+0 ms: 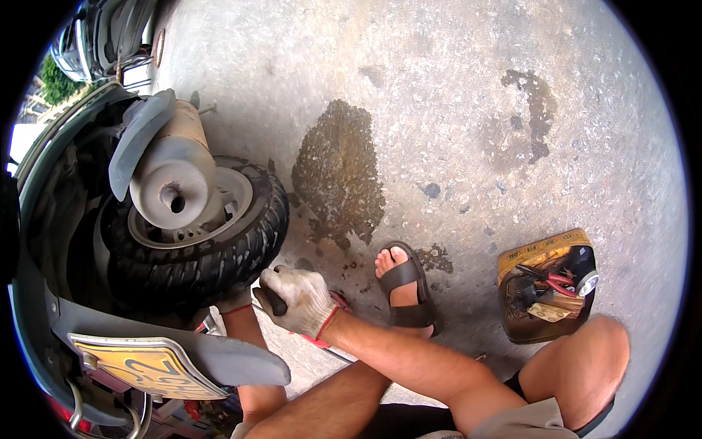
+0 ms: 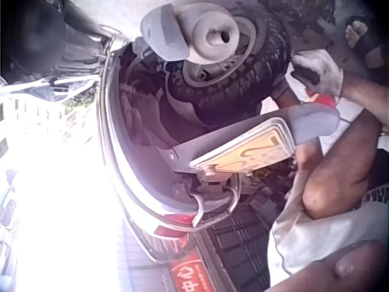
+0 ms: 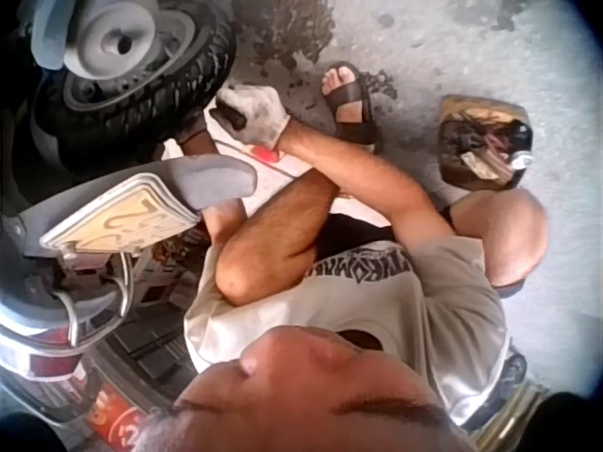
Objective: The person prepares a patch by cutting it with pliers, then applies it to the scooter tire using a brush and a hammer. They work on the rear tire area, handling tools and materials from a nearby container.
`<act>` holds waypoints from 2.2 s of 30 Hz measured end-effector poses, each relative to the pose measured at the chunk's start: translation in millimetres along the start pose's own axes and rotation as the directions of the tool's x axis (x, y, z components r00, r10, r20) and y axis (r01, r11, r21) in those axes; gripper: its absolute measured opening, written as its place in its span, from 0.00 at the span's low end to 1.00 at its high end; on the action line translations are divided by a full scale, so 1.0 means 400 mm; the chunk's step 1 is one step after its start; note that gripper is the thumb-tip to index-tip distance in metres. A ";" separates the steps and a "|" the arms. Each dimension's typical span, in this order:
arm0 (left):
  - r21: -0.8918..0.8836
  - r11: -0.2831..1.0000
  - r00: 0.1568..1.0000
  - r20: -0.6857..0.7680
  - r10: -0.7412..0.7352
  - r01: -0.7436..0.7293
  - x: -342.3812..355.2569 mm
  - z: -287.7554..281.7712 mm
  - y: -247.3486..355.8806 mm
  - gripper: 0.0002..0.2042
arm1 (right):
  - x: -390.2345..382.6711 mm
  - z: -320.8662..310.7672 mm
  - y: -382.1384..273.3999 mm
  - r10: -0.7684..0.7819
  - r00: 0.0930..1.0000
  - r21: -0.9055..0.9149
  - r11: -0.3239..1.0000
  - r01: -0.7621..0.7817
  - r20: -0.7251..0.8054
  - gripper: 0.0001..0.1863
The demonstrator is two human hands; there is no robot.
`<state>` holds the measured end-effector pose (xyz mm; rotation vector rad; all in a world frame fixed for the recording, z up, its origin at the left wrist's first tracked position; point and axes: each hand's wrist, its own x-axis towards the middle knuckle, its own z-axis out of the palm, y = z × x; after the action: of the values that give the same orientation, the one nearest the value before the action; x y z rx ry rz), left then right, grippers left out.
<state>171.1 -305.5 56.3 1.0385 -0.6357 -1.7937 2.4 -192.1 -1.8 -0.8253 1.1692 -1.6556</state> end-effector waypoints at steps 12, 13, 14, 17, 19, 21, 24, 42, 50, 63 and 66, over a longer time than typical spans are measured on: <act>0.783 0.488 0.838 0.077 0.540 -0.386 -0.181 0.129 -0.209 0.21 | -0.017 -0.079 0.005 0.416 0.814 0.418 0.708 -0.569 0.405 0.14; 0.812 0.432 0.830 0.108 0.547 -0.391 -0.176 0.156 -0.224 0.22 | -0.014 -0.079 0.008 0.428 0.799 0.447 0.669 -0.595 0.422 0.15; 0.816 0.475 0.849 0.036 0.527 -0.329 -0.170 0.171 -0.226 0.26 | -0.012 -0.079 0.009 0.440 0.784 0.474 0.628 -0.618 0.439 0.15; 0.802 0.504 0.821 -0.029 0.570 -0.321 -0.144 0.173 -0.227 0.28 | -0.021 -0.068 0.002 0.428 0.801 0.550 0.583 -0.598 0.418 0.17; 0.829 0.463 0.812 -0.017 0.584 -0.315 -0.141 0.185 -0.232 0.30 | -0.019 -0.058 0.001 0.472 0.762 0.595 0.481 -0.644 0.443 0.17; 0.859 0.405 0.778 -0.013 0.629 -0.314 -0.137 0.180 -0.239 0.29 | -0.019 -0.060 -0.002 0.500 0.732 0.632 0.394 -0.668 0.462 0.17; 0.909 0.352 0.773 -0.055 0.632 -0.223 -0.132 0.160 -0.240 0.29 | -0.013 -0.073 -0.012 0.529 0.701 0.717 0.225 -0.659 0.478 0.16; 0.924 0.306 0.705 -0.059 0.707 -0.230 -0.144 0.146 -0.234 0.32 | -0.036 -0.067 -0.017 0.557 0.593 0.777 -0.163 -0.608 0.581 0.08; 0.918 0.296 0.695 -0.031 0.718 -0.265 -0.110 0.143 -0.247 0.34 | -0.045 -0.091 -0.009 0.545 0.583 0.784 -0.271 -0.558 0.603 0.08; 0.993 -0.028 0.622 0.094 0.778 -0.115 -0.087 -0.091 -0.198 0.31 | -0.093 -0.091 -0.010 0.475 0.616 0.778 -0.366 -0.511 0.629 0.08; 0.970 0.134 0.659 0.034 0.751 -0.203 -0.096 -0.030 -0.219 0.31 | -0.098 -0.092 -0.003 0.455 0.636 0.782 -0.368 -0.503 0.623 0.07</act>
<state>148.4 -233.3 -3.3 1.6619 -1.5869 -0.2930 -16.6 -143.1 -13.1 0.7062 -0.1610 -1.1042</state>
